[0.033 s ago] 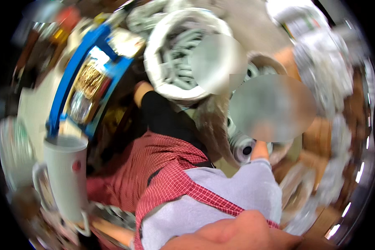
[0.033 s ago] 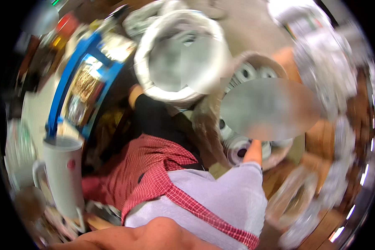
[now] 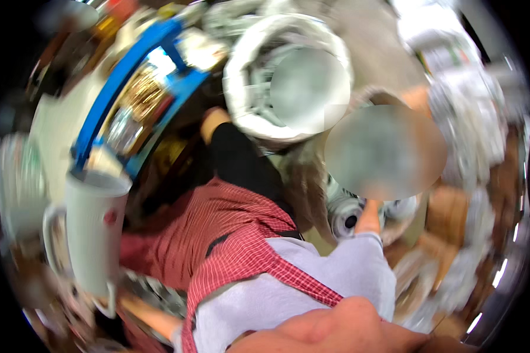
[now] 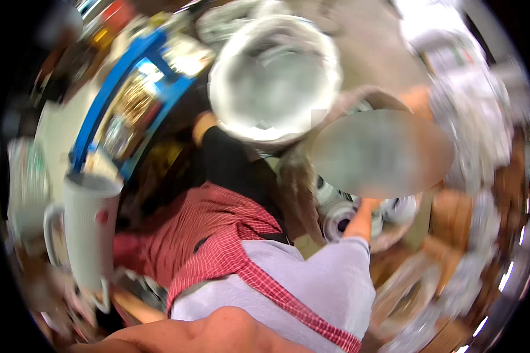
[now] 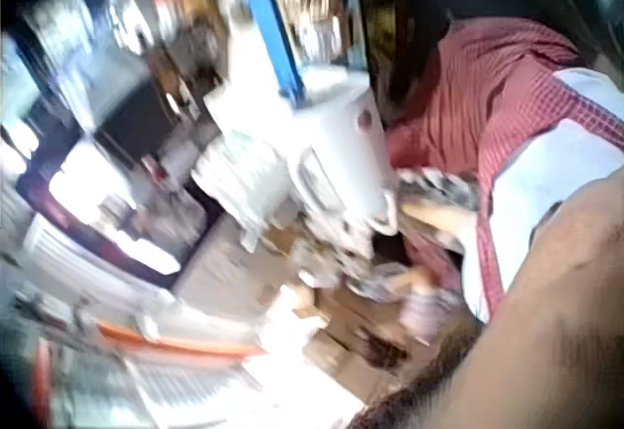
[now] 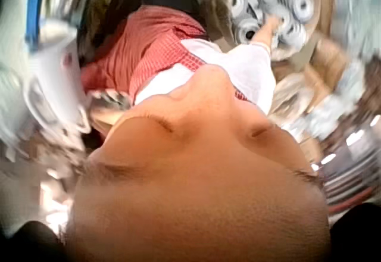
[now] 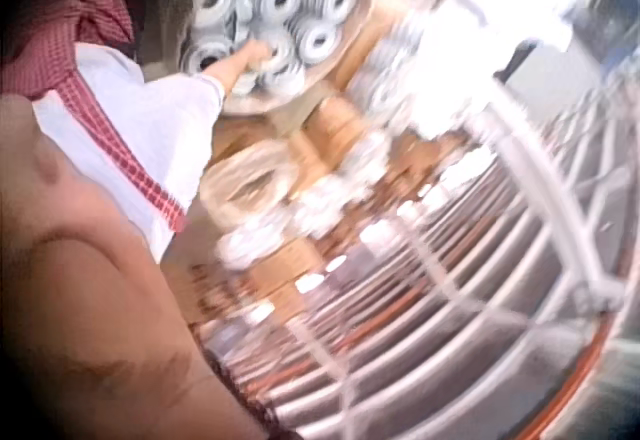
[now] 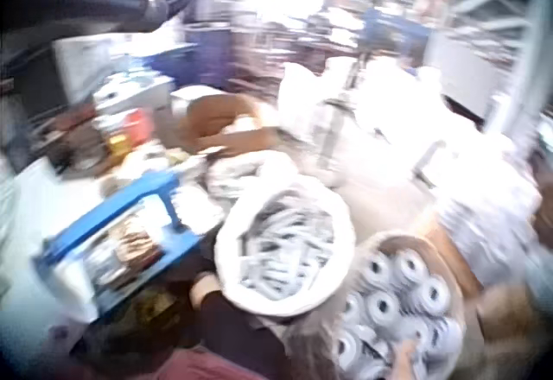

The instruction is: The person assembles grey electric kettles by inserting small metal components into the base and screwing on the lids. They also apply labels to the finished kettles and place them on the table.

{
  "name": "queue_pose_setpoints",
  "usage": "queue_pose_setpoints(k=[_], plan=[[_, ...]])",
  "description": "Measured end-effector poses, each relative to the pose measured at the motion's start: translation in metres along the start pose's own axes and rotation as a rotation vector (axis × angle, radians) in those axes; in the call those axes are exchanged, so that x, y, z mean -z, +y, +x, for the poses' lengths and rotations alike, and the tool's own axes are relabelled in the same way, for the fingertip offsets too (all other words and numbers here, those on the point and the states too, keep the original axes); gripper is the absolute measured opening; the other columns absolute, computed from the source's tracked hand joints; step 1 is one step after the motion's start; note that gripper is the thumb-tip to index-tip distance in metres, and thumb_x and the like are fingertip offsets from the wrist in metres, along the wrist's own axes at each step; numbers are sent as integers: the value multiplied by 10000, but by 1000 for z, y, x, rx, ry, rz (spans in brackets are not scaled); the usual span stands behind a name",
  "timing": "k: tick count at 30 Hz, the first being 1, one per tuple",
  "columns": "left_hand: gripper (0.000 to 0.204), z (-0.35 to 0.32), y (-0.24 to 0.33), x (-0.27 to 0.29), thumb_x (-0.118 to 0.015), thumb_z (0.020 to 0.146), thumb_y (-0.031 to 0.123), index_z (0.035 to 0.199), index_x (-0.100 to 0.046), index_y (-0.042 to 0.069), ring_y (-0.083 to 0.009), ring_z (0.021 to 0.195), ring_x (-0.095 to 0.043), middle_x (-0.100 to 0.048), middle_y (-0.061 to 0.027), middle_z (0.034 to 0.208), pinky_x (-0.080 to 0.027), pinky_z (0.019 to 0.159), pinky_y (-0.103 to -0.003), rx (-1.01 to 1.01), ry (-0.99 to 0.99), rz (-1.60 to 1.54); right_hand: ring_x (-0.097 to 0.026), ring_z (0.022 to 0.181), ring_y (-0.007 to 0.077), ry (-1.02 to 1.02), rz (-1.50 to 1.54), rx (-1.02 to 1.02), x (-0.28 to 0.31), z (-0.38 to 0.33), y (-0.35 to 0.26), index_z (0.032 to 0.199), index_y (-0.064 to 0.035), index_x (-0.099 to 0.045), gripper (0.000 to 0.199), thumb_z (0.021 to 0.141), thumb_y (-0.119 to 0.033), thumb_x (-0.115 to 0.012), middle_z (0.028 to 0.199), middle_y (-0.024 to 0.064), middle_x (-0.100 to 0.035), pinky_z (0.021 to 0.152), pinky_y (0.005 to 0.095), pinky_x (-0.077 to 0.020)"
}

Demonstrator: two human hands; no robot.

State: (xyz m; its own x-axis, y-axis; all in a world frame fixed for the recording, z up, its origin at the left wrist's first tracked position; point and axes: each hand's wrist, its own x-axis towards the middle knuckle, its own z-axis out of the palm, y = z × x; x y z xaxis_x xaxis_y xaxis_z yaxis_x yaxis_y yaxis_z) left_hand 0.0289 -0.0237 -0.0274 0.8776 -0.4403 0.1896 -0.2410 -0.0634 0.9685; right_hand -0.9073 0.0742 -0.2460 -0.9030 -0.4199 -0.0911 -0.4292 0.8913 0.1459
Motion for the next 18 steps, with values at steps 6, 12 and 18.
queue_pose_setpoints(k=[6,12,18], plan=[[465,-61,8,81,-393,1002,439,1148,-542,23,-230,906,-618,-622,-109,1075,-521,792,-373,100,27,-336,-624,1037,375,81,298,132,97,75,-34,1292,-59,-561,660,792,-475,-675,1163,226,-632,860,492,-488],[532,-110,18,33,-380,1002,457,1272,-497,13,-242,1002,-611,-604,-120,1187,-522,851,-383,263,-143,-829,-609,1008,344,-79,1141,1334,305,-161,-334,1243,14,-564,719,769,-506,-714,1150,205,-617,863,442,-474],[527,-126,28,5,-335,1023,417,1302,-504,3,-225,1061,-605,-610,-114,1208,-500,916,-362,348,7,-822,-586,930,309,-133,1486,2141,358,-365,-433,1257,79,-541,767,707,-397,-785,1068,198,-606,813,395,-467]])
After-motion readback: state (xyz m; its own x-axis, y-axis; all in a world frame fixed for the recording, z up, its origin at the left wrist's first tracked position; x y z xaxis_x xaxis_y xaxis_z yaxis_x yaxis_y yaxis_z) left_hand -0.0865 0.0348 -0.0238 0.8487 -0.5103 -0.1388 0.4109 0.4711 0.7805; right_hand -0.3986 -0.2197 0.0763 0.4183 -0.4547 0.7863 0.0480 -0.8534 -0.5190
